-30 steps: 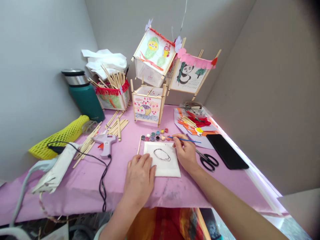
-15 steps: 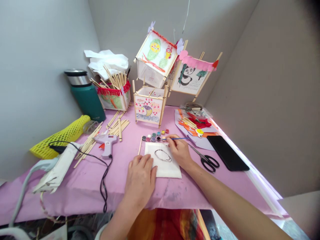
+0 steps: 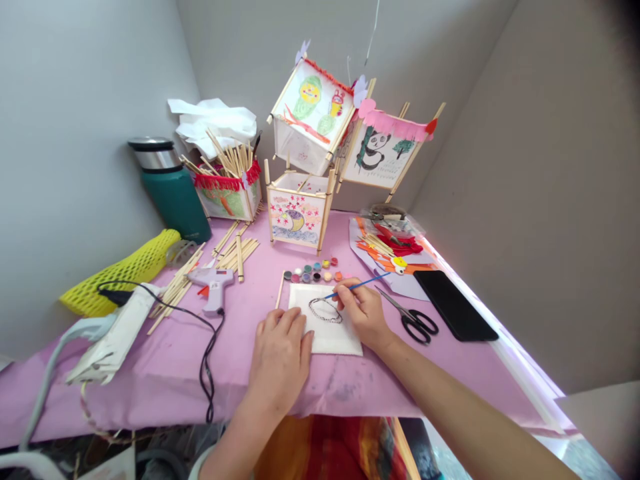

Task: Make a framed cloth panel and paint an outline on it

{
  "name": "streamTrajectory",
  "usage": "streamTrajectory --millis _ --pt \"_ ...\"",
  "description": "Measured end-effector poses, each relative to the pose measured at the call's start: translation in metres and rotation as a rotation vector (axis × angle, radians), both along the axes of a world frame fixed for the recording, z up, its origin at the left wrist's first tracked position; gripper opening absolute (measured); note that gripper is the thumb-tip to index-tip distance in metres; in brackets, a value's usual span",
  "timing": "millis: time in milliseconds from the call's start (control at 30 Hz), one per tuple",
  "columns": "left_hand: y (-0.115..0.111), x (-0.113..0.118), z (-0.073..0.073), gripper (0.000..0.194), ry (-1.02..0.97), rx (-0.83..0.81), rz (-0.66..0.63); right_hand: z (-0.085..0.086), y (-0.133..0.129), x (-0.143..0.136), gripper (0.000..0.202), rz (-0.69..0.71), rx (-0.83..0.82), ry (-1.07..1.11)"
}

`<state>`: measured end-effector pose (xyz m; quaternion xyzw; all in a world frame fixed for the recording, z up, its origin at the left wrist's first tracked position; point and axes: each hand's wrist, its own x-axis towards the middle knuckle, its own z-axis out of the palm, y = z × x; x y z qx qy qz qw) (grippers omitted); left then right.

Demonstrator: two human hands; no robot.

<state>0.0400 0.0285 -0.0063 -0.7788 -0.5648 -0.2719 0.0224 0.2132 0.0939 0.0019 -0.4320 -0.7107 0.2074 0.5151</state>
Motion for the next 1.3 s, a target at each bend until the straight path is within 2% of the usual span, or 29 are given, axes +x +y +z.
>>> streamTrajectory --millis 233,700,1300 --pt "-0.0006 0.0008 0.0012 0.025 0.0 -0.002 -0.002 -0.0042 0.0 -0.0018 0.02 0.033 0.007 -0.117" --pt "-0.0005 0.0004 0.0005 0.026 -0.007 -0.017 -0.003 -0.007 0.0014 -0.0016 0.023 0.09 0.078 -0.147" --pt "0.0001 0.0005 -0.0002 0.025 0.006 0.008 -0.003 -0.0076 0.0018 -0.001 0.022 0.123 0.07 -0.161"
